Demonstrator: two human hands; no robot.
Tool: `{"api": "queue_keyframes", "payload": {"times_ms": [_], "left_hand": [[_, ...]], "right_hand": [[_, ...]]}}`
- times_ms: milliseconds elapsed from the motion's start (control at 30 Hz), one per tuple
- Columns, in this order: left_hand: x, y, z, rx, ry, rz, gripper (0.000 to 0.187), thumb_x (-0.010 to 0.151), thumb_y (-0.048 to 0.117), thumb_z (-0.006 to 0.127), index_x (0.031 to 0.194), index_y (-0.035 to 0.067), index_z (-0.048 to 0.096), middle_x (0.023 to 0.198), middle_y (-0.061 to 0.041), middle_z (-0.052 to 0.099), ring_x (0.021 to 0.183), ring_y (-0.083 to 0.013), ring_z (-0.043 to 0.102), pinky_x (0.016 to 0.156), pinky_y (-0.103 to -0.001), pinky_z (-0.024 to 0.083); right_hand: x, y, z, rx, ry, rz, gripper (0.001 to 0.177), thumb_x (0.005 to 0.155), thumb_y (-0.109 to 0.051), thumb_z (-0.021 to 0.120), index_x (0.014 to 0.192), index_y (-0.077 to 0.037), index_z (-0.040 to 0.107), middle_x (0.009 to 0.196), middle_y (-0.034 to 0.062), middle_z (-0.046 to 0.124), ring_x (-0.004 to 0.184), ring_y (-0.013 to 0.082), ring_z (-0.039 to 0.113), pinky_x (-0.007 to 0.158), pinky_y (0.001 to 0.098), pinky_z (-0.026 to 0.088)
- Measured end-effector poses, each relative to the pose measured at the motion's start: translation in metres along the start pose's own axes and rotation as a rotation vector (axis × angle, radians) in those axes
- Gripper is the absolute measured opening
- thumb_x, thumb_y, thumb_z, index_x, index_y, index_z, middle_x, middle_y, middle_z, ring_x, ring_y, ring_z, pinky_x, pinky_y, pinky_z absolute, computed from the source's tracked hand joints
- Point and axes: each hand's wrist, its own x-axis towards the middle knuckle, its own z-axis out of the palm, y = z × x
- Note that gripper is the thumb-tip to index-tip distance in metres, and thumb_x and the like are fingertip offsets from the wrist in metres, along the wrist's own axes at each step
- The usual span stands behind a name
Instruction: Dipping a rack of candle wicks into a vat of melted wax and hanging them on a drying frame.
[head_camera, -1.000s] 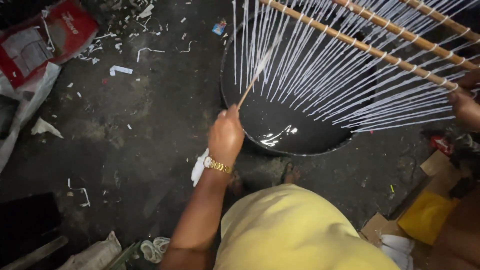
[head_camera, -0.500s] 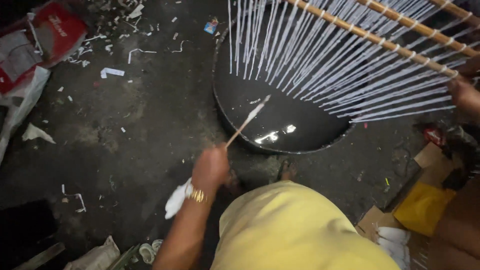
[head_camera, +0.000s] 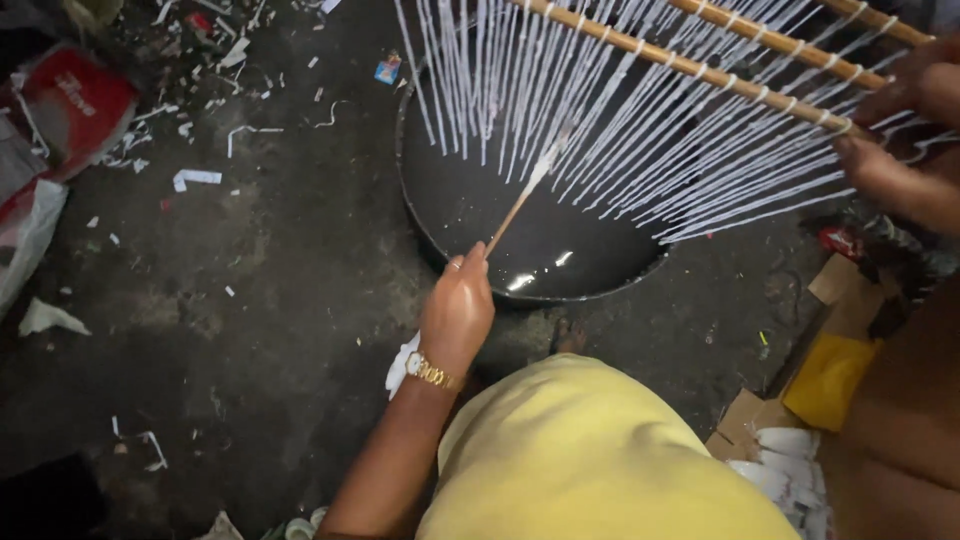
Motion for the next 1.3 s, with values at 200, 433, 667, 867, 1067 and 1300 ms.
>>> {"api": "queue_keyframes", "payload": {"times_ms": [200,433,667,867,1067,1300], "left_hand": [[-0.012,-0.066,0.053,0.050,-0.218,-0.104,0.032,0.100,0.006,0.042,0.121,0.003,0.066,0.091,-0.017,0.066,0.070,-0.0415,0.068,0.055,-0.054,0.055],[-0.066,-0.075,0.009,0.101,-0.636,-0.001,0.036,0.096,0.007,0.041,0.122,0.009,0.067,0.088,-0.020,0.070,0.071,-0.0407,0.070,0.060,-0.056,0.056],[-0.062,0.003,-0.042,-0.038,-0.350,0.561,0.037,0.106,0.014,0.048,0.138,0.003,0.061,0.097,-0.015,0.068,0.073,-0.0349,0.068,0.059,-0.046,0.055],[-0.057,0.008,-0.003,0.067,-0.550,0.551,0.043,0.095,0.014,0.048,0.137,0.008,0.059,0.092,-0.012,0.062,0.063,-0.0398,0.068,0.049,-0.052,0.053],[-0.073,-0.040,0.047,0.293,-0.937,0.530,0.028,0.097,0.008,0.039,0.107,0.004,0.065,0.093,-0.018,0.068,0.084,-0.0394,0.068,0.068,-0.055,0.056],[-0.091,-0.050,0.066,0.444,-1.086,0.401,0.040,0.101,0.020,0.035,0.116,0.015,0.072,0.091,-0.021,0.075,0.084,-0.0453,0.072,0.075,-0.059,0.053]], "right_hand": [[-0.002,-0.024,-0.018,-0.092,0.031,-0.077,0.038,0.097,-0.032,0.083,0.119,0.000,0.079,0.117,0.0159,0.069,0.107,0.0267,0.065,0.091,0.0378,0.053],[-0.013,-0.107,-0.042,0.205,0.148,0.087,0.017,0.113,-0.010,0.083,0.109,0.004,0.074,0.102,0.0156,0.065,0.099,0.0319,0.060,0.090,0.0429,0.044],[-0.058,-0.153,-0.051,0.046,0.003,0.383,0.024,0.113,-0.017,0.086,0.126,0.000,0.074,0.114,0.0111,0.076,0.079,0.0205,0.070,0.064,0.0321,0.051],[-0.107,-0.177,-0.075,0.213,0.164,0.391,0.016,0.112,0.004,0.085,0.114,0.013,0.071,0.107,0.0225,0.070,0.084,0.0265,0.069,0.074,0.0350,0.058],[-0.197,-0.189,-0.097,-0.057,0.191,0.446,0.022,0.109,-0.019,0.086,0.112,0.002,0.079,0.114,0.0172,0.071,0.103,0.0330,0.065,0.083,0.0438,0.047],[-0.333,-0.231,-0.113,-0.131,0.209,0.623,0.015,0.105,-0.022,0.083,0.102,-0.008,0.077,0.114,0.0135,0.073,0.105,0.0348,0.066,0.101,0.0509,0.042]]}}
